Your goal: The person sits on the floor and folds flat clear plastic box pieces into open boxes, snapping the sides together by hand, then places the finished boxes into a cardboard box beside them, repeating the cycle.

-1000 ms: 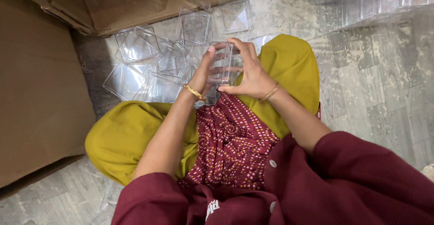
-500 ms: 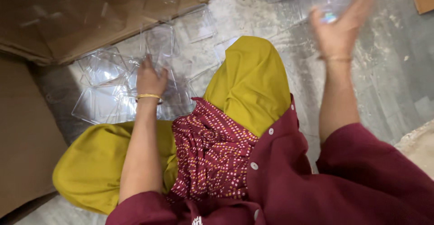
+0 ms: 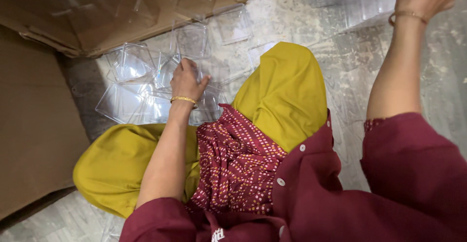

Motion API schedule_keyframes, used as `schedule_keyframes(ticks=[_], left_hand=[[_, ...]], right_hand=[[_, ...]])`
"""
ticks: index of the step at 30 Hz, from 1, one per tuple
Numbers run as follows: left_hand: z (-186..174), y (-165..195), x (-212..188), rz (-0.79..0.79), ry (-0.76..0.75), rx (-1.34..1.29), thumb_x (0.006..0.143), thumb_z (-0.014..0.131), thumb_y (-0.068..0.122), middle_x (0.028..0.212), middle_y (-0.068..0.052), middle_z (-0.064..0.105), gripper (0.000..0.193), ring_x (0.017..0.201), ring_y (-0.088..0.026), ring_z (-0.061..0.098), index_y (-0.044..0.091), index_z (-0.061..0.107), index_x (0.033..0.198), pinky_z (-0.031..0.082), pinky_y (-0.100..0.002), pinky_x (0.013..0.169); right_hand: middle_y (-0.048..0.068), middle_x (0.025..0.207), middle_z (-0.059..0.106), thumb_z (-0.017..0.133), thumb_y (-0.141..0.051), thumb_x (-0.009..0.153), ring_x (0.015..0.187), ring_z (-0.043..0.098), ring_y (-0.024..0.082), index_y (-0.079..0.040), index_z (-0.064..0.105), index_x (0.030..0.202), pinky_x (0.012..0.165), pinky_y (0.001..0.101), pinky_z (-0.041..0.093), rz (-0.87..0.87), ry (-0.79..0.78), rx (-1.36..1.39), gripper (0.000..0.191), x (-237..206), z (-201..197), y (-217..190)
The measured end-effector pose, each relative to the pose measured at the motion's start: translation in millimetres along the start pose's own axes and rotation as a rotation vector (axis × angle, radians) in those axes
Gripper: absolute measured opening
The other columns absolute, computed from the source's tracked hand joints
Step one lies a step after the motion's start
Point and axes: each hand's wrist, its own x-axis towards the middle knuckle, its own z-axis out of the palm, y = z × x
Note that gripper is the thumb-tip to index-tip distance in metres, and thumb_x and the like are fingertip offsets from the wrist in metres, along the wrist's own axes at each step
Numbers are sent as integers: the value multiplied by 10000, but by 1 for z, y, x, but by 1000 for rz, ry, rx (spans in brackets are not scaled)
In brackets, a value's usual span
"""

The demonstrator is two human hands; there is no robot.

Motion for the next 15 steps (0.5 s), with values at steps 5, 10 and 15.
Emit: schedule_keyframes(ticks=[5,10,15], left_hand=[[0,5,5,-81,-113,-41,853,820,225,1113,-173,688,563,1026,-384,666,130,472,1284,496,-528,874],[-21,7,9,79,92,-559,963,632,-1,1374,-231,588,832,1205,-311,687,227,202,1639,599,-434,942],[-45,21,13,-166,-238,-1383,985,592,96,1511,-260,423,927,1203,-377,664,427,15,1631,608,-481,989]], right_hand=[[279,1638,403,686,-128,991,1541,346,440,77,405,1583,1296,504,282,-436,-82,306,687,-101,24,-68],[231,1257,665,765,-509,854,1175,627,411,-79,477,1391,1016,503,495,-334,-1107,-203,746,-193,72,-169],[210,1514,419,808,-694,736,1358,436,417,-121,-193,1552,1048,730,339,-232,-1359,-599,1413,-214,76,-220]])
